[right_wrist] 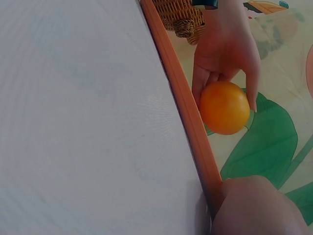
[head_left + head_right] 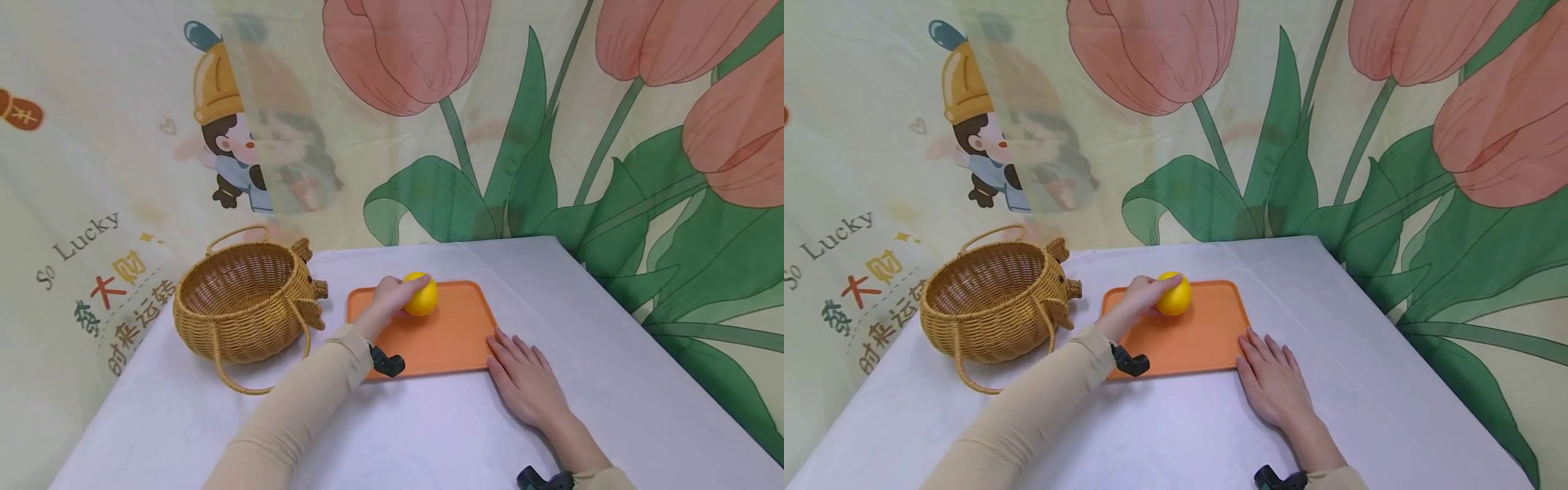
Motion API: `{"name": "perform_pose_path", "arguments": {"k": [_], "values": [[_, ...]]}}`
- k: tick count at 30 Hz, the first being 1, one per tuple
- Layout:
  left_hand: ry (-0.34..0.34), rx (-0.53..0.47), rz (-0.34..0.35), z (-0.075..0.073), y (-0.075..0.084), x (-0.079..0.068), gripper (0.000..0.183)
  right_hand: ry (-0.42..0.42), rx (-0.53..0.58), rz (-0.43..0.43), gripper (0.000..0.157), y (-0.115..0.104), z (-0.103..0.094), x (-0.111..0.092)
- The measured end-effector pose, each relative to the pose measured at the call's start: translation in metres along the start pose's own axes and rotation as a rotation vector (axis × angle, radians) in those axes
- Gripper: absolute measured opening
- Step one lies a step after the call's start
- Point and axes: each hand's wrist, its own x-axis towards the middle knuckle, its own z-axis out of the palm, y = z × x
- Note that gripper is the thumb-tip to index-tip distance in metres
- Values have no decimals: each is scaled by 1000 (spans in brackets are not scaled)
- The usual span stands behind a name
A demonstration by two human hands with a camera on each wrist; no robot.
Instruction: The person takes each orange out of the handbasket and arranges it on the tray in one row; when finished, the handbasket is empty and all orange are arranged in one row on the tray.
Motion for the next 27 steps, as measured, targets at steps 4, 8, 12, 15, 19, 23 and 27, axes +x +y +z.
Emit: {"name": "perform_pose_path", "arguments": {"k": [4, 8, 12, 15, 19, 23, 27], "values": [[20, 11, -10, 9, -1, 2, 76, -2, 5, 4, 59, -1, 1, 0], [24, 19, -9, 18, -1, 3, 79, -8, 0, 14, 59, -1, 1, 0], [35, 25, -6, 27, 0, 5, 79, -4, -3, 20, 59, 0, 0, 0], [51, 35, -8, 33, 0, 6, 78, -2, -6, 19, 59, -1, 0, 0], [69, 40, -7, 40, 0, 7, 78, -3, -4, 22, 59, -1, 0, 0], [83, 34, -14, 45, -1, 8, 77, -12, 0, 22, 58, -1, 0, 0], [89, 22, -12, 48, -2, 9, 78, -14, -3, 22, 59, -1, -1, 0]]}}
